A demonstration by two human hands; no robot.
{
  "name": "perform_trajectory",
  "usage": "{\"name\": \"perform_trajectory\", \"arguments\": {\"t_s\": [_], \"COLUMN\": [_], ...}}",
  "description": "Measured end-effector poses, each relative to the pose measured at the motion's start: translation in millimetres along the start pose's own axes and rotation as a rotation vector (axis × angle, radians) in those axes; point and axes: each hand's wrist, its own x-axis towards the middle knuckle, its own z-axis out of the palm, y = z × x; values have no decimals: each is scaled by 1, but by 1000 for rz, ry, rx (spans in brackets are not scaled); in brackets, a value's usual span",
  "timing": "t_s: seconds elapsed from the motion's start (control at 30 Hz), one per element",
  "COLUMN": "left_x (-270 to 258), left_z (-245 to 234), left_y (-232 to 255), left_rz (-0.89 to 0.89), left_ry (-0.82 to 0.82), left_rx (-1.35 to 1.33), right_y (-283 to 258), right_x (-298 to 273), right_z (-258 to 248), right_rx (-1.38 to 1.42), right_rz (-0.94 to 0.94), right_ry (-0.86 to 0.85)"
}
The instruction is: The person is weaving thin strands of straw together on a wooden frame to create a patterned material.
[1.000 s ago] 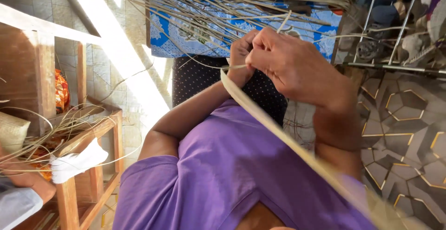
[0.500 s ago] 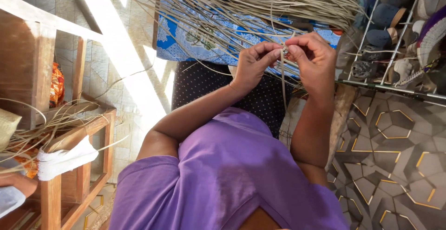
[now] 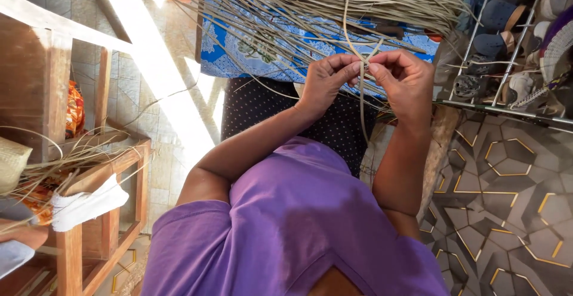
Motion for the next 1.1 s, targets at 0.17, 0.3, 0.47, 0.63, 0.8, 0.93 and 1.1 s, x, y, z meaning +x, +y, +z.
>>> {"name": "perform_trajectory", "arguments": {"t_s": [0.17,0.3,0.47,0.63,0.8,0.93,1.1], "left_x": [0,-1,-1,-2,0,-3,-11], "left_z": [0,0,2,2,2,5,10], "left_y": [1,0,3,6,8,8,34], "left_rz": [-27,-54,-65,-50,8,52,34], "left_ry": [-16,-10,-14,-11,-16,-45,-183], "left_rx": [-12,-29,-24,11,90,157,322], "right_y": [-12,-19,-23,-17,-5,-9,-8], "right_x": [-2,-5,-6,-8,-11,-10,5], "right_z": [1,3,2,1,3,7,-44], "right_rx": [-100,-144,-175,-162,-100,105,-86], "right_rz": [-45,-54,-56,-39,34,96,109], "right_ry": [19,32,19,5,-77,-124,136]}}
